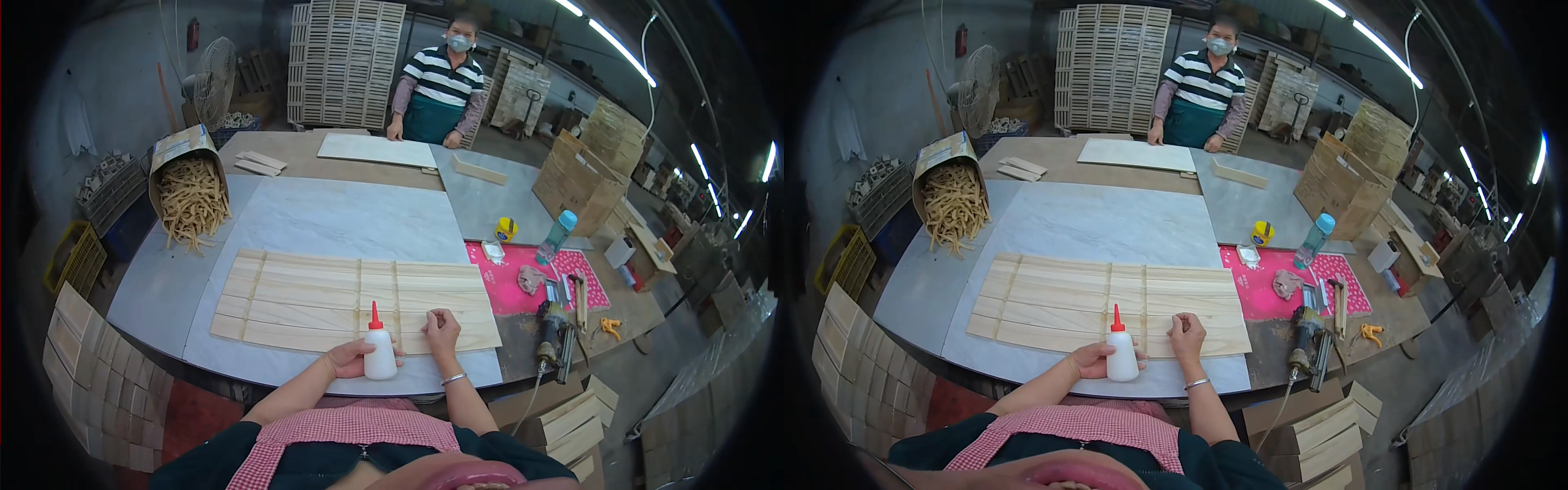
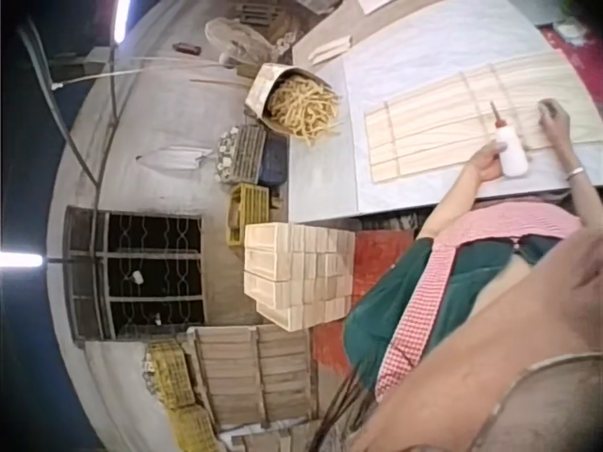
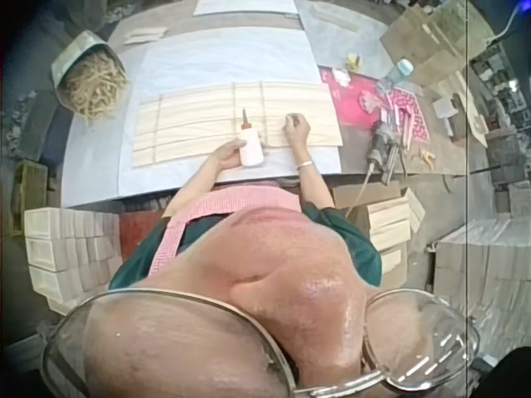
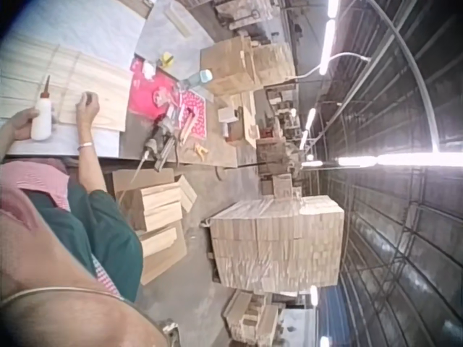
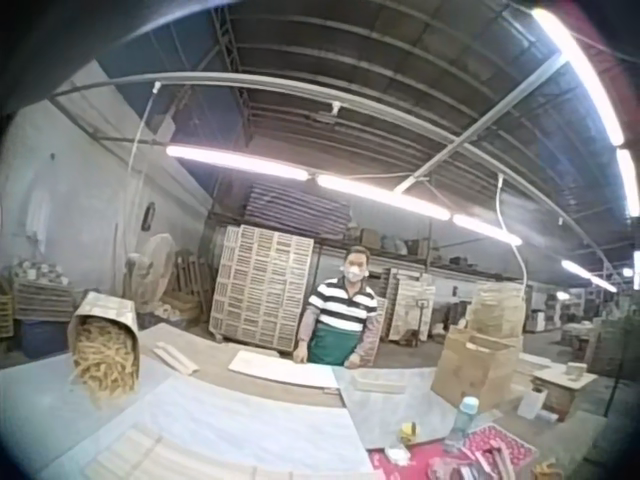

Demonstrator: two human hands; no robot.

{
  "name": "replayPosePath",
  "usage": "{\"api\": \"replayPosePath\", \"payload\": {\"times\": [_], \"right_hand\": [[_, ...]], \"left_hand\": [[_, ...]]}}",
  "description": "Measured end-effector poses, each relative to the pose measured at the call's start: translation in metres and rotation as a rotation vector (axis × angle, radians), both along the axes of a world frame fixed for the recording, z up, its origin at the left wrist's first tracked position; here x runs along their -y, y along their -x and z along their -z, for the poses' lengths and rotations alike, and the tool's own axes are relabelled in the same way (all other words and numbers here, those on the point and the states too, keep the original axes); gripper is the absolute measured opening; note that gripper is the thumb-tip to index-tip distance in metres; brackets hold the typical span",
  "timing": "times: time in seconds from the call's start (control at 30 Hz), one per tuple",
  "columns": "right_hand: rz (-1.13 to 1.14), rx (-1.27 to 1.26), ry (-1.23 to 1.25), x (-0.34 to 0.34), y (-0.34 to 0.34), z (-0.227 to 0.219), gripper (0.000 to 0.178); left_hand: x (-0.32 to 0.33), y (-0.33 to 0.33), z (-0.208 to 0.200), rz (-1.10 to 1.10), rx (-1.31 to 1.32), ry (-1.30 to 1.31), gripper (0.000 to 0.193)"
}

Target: Assembling wooden boxes using wood glue and a pneumatic stapler.

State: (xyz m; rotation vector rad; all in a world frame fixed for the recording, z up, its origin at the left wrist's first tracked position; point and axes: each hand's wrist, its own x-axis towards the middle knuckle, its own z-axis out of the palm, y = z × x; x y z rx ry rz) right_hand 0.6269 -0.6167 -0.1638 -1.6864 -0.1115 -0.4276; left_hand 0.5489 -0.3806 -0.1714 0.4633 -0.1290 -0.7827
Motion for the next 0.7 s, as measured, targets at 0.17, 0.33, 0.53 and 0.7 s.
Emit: {"api": "replayPosePath", "payload": {"times": [0.17,0.33,0.53,0.7], "right_hand": [[-0.004,-0.083,-0.082,0.001,0.001,-0.003,0.014],[0.018,-0.1,-0.11,0.0,0.001,-0.005,0.021],[0.003,-0.088,-0.063,0.0,-0.002,-0.001,0.024],[-0.043,-0.17,-0.08,0.002,-0.001,-0.005,0.023]], "left_hand": [[0.001,0.002,-0.006,0.013,0.017,0.011,0.066],[0.002,0.002,-0.009,0.024,0.048,0.021,0.063],[0.002,-0.002,-0.001,0.016,0.038,0.006,0.066],[0.002,0.0,-0.008,0.01,0.071,0.002,0.064]]}}
